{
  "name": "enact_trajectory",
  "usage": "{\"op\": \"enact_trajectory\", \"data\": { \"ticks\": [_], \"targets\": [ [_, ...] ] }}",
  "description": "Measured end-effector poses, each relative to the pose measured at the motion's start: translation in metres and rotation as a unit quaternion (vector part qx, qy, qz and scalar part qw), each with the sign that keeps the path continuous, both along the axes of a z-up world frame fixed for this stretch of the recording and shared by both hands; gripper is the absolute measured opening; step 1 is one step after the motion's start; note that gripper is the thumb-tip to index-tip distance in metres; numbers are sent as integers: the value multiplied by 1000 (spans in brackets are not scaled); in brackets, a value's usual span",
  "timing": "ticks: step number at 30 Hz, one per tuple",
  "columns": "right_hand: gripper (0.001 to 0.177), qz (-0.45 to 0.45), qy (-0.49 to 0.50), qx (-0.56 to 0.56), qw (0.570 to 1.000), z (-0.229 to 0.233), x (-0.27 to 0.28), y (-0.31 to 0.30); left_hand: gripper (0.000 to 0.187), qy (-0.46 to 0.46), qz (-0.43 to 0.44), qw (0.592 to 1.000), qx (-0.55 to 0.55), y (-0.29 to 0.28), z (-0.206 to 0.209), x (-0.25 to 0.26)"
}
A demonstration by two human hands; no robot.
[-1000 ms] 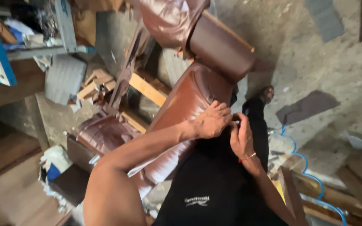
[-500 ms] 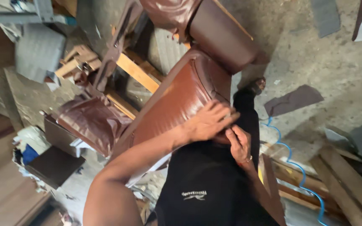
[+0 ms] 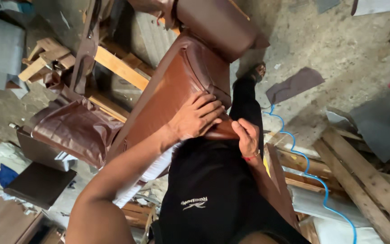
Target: The person attaches leather covers to furniture components by smoothing the material over the frame, securing it with a pneumatic stapler, and pulling the fabric tight to ensure a smooth finish.
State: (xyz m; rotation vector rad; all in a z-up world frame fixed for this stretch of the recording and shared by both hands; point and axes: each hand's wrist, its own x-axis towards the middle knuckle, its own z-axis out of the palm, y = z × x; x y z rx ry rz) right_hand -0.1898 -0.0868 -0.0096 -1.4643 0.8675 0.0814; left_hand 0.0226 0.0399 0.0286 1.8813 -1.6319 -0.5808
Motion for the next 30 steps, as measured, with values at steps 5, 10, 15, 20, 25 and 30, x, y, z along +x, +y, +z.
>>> {"op": "enact_trajectory", "data": {
  "ticks": [5, 10, 15, 20, 25, 30],
  "targets": [
    [36, -65, 10, -2, 998, -22, 3, 4, 47, -34, -28, 996, 83, -6, -4, -3],
    [25, -65, -60, -29, 996, -40, 11, 5, 46, -101, -48, 993, 47, -5, -2, -19],
    [27, -28, -48, -60, 997, -33, 10, -2, 44, -61, -19, 995, 73, -10, -2, -20],
    [26, -79, -91, -73, 990, -30, 6, 7, 43, -71, -28, 997, 31, 0, -6, -7],
    [25, -90, -52, 82, 991, -69, 1, 22, 47, -98, -39, 993, 57, -1, -5, -6],
    [27, 15, -168, -33, 985, -104, -25, 33, 47, -103, -40, 988, 106, -10, -6, -19]
  ]
}}
